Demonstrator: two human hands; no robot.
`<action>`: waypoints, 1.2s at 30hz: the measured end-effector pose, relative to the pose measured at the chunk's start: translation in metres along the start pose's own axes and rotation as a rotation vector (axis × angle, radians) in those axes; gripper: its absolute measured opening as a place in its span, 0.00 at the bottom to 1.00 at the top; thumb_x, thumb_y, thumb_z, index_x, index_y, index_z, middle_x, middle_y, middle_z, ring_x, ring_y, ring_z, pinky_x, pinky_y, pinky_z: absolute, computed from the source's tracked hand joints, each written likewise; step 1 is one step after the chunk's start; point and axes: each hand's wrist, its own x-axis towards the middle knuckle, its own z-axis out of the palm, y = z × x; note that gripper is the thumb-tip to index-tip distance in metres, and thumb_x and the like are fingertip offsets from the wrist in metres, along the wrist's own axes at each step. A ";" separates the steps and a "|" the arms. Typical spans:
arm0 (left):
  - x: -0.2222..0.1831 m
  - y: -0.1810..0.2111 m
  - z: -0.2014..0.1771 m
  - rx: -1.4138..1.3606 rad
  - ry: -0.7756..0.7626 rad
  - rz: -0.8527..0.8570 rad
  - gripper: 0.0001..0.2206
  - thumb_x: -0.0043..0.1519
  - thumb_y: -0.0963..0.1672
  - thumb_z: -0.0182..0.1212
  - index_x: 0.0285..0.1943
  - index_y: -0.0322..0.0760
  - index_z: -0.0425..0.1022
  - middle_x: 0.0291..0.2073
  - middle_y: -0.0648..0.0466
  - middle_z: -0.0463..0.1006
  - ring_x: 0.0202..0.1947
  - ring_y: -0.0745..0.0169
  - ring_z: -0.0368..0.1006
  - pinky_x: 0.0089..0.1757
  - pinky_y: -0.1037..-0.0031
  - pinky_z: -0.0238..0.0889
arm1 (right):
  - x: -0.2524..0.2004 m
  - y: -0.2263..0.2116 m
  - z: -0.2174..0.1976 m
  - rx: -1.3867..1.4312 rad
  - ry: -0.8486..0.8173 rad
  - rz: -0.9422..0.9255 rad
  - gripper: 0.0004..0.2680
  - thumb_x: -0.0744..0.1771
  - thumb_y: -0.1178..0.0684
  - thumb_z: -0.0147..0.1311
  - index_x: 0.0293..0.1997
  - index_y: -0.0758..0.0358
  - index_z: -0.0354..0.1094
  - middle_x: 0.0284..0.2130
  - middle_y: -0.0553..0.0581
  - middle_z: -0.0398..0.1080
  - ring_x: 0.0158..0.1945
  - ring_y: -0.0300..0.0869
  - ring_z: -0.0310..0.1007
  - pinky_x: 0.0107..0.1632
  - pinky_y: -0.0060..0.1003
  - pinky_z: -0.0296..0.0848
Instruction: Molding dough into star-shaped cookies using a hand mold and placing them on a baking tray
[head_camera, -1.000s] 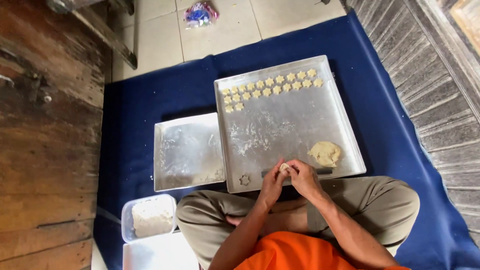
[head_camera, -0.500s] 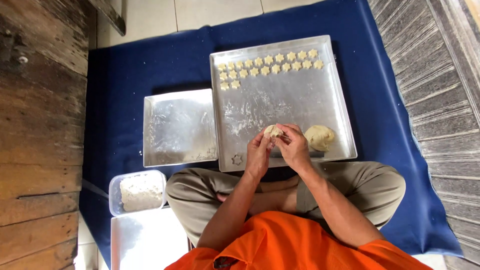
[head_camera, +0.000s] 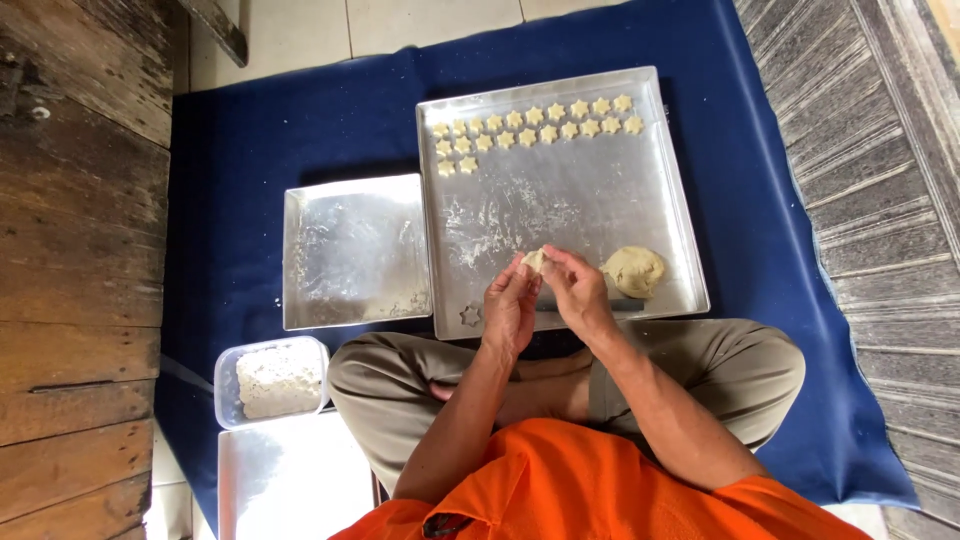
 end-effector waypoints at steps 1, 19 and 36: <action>-0.004 0.002 0.003 0.048 -0.011 -0.011 0.17 0.63 0.38 0.67 0.61 0.24 0.74 0.46 0.38 0.82 0.40 0.56 0.82 0.42 0.77 0.79 | -0.002 0.000 -0.001 -0.011 -0.030 -0.025 0.13 0.68 0.55 0.61 0.57 0.67 0.74 0.42 0.66 0.74 0.43 0.45 0.76 0.44 0.38 0.79; -0.016 0.002 -0.004 0.325 -0.077 0.087 0.11 0.63 0.38 0.67 0.53 0.26 0.81 0.36 0.50 0.79 0.34 0.66 0.79 0.40 0.77 0.77 | -0.010 0.025 -0.004 0.072 -0.047 0.079 0.08 0.70 0.55 0.56 0.51 0.68 0.73 0.39 0.63 0.78 0.35 0.38 0.77 0.36 0.29 0.77; -0.020 0.000 -0.001 0.308 -0.024 0.044 0.14 0.66 0.44 0.66 0.54 0.27 0.79 0.39 0.46 0.84 0.37 0.68 0.80 0.43 0.78 0.76 | -0.017 0.006 -0.015 -0.358 -0.060 -0.198 0.09 0.64 0.51 0.68 0.46 0.57 0.75 0.31 0.53 0.79 0.35 0.42 0.79 0.42 0.37 0.77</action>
